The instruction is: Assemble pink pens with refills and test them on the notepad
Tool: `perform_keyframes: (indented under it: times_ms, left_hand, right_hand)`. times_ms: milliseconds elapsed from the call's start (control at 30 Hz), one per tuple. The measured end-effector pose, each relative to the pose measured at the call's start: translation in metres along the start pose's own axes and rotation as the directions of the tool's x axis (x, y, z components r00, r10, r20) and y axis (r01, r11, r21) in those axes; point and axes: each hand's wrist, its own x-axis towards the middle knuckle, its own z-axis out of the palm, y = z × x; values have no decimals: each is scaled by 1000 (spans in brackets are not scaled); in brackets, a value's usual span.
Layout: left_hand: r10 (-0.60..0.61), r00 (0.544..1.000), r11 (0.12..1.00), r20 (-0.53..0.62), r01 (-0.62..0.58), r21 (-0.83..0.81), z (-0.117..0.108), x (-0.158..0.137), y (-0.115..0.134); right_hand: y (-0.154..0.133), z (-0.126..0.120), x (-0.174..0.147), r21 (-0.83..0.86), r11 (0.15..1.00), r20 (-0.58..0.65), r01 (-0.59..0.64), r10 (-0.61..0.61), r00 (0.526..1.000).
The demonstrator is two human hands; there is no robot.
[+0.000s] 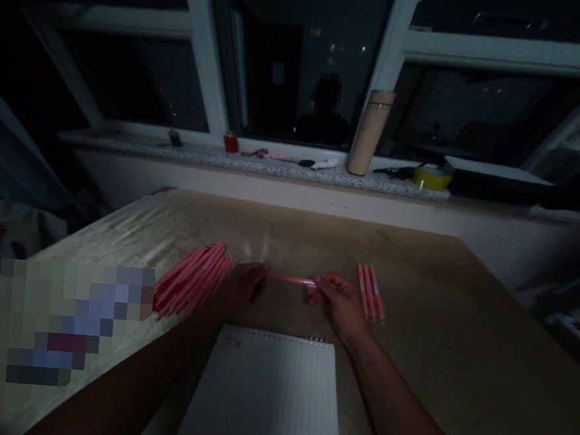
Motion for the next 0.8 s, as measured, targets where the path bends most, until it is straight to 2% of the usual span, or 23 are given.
perform_keyframes:
  times_ms: [200, 467, 800]
  left_hand:
    - [-48, 999, 996, -24, 50, 76, -1, -1, 0]
    - [-19, 1000, 1000, -7, 19, -7, -1, 0, 0]
    - [-24, 999, 1000, -21, 24, 4, 0, 1, -3]
  right_hand:
    - [2, 0, 1, -11, 1000, 14, 15, -15, 1000]
    - [2, -2, 1, -3, 1000, 10, 4, -4, 1000]
    - [1, -1, 0, -5, 1000, 12, 6, -6, 1000]
